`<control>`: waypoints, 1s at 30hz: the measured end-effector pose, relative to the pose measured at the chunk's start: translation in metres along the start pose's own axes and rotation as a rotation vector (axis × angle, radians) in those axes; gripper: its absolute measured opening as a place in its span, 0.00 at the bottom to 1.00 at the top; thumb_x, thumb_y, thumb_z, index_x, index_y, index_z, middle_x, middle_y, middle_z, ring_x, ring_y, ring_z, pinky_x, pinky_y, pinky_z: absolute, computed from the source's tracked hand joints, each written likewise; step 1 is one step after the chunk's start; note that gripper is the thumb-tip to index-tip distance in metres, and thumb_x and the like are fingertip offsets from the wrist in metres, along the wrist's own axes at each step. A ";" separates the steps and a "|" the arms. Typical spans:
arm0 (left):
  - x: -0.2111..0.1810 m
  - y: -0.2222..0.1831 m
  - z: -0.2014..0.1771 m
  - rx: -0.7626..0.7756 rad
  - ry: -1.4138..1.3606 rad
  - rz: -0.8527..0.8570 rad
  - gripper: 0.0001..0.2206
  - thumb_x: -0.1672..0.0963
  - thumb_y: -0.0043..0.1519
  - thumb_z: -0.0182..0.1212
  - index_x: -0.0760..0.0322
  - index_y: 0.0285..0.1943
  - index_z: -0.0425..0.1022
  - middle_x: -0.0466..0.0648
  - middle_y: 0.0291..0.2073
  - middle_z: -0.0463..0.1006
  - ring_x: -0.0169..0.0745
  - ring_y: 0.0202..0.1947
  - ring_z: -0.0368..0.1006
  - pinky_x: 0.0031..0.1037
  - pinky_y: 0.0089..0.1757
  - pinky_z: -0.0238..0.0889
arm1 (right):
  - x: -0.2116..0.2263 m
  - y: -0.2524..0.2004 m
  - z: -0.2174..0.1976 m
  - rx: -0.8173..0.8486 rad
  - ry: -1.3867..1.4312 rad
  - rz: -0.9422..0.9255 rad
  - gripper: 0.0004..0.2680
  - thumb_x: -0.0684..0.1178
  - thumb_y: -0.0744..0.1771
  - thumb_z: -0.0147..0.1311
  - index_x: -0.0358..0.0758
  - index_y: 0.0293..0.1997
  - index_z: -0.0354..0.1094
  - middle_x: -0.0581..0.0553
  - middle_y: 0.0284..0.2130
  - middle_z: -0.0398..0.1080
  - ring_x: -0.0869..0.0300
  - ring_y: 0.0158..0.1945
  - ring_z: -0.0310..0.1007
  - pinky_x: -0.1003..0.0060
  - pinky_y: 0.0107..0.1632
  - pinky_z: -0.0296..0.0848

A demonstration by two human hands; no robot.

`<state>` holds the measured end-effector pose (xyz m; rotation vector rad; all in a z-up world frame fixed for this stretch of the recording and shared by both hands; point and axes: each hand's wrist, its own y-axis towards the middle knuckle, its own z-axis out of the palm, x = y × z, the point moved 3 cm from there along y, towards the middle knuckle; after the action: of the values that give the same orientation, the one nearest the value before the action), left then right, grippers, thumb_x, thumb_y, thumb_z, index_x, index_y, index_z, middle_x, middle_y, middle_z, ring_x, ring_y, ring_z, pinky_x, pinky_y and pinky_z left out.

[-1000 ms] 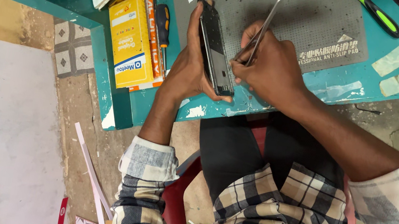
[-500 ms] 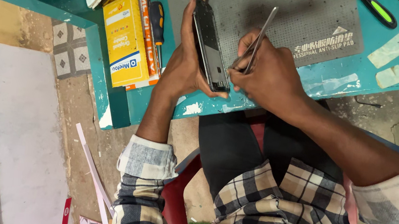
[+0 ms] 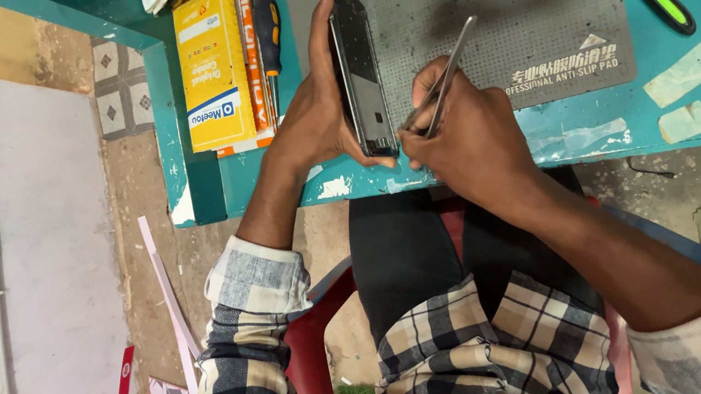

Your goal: The person uses a metal prying tool to remove adhesive residue from the back of a disassembled smartphone. They then apply a small amount of liquid from a bottle, brush the surface, and handle a yellow packaged phone part and a roll of white tape.

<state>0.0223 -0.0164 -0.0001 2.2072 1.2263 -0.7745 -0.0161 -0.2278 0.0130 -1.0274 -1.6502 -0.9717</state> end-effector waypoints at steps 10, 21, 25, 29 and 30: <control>0.000 0.002 0.000 -0.070 -0.021 0.110 0.84 0.47 0.21 0.92 0.53 0.80 0.19 0.70 0.74 0.53 0.67 0.73 0.60 0.47 0.71 0.61 | 0.002 0.004 -0.003 0.015 -0.023 0.003 0.11 0.39 0.64 0.62 0.31 0.43 0.60 0.42 0.21 0.75 0.59 0.26 0.82 0.69 0.27 0.77; 0.007 0.017 -0.012 -0.151 -0.155 0.100 0.82 0.48 0.25 0.94 0.54 0.80 0.20 0.62 0.75 0.55 0.59 0.74 0.62 0.42 0.73 0.59 | 0.008 0.042 -0.008 0.058 -0.103 0.142 0.12 0.37 0.62 0.61 0.31 0.47 0.62 0.41 0.22 0.76 0.57 0.25 0.81 0.65 0.29 0.77; 0.007 0.019 -0.015 -0.138 -0.140 0.085 0.81 0.51 0.26 0.96 0.54 0.80 0.22 0.61 0.76 0.53 0.60 0.76 0.59 0.43 0.75 0.55 | 0.012 0.046 -0.009 0.080 -0.069 0.177 0.13 0.37 0.62 0.60 0.30 0.47 0.61 0.40 0.22 0.76 0.56 0.24 0.81 0.63 0.28 0.78; 0.009 0.017 -0.017 -0.098 -0.134 0.052 0.80 0.51 0.29 0.97 0.55 0.80 0.20 0.60 0.77 0.53 0.58 0.77 0.58 0.42 0.76 0.55 | 0.015 0.045 -0.011 0.075 -0.032 0.187 0.12 0.36 0.62 0.60 0.30 0.46 0.61 0.39 0.22 0.75 0.56 0.23 0.81 0.63 0.25 0.77; 0.010 0.017 -0.016 -0.088 -0.152 0.043 0.80 0.52 0.30 0.97 0.55 0.80 0.19 0.60 0.77 0.54 0.57 0.77 0.58 0.41 0.75 0.55 | 0.015 0.044 -0.011 0.079 -0.023 0.204 0.12 0.36 0.62 0.60 0.29 0.46 0.61 0.38 0.23 0.75 0.55 0.23 0.81 0.63 0.24 0.77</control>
<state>0.0455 -0.0082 0.0071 2.0571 1.1136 -0.8389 0.0252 -0.2201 0.0367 -1.1318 -1.5558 -0.7570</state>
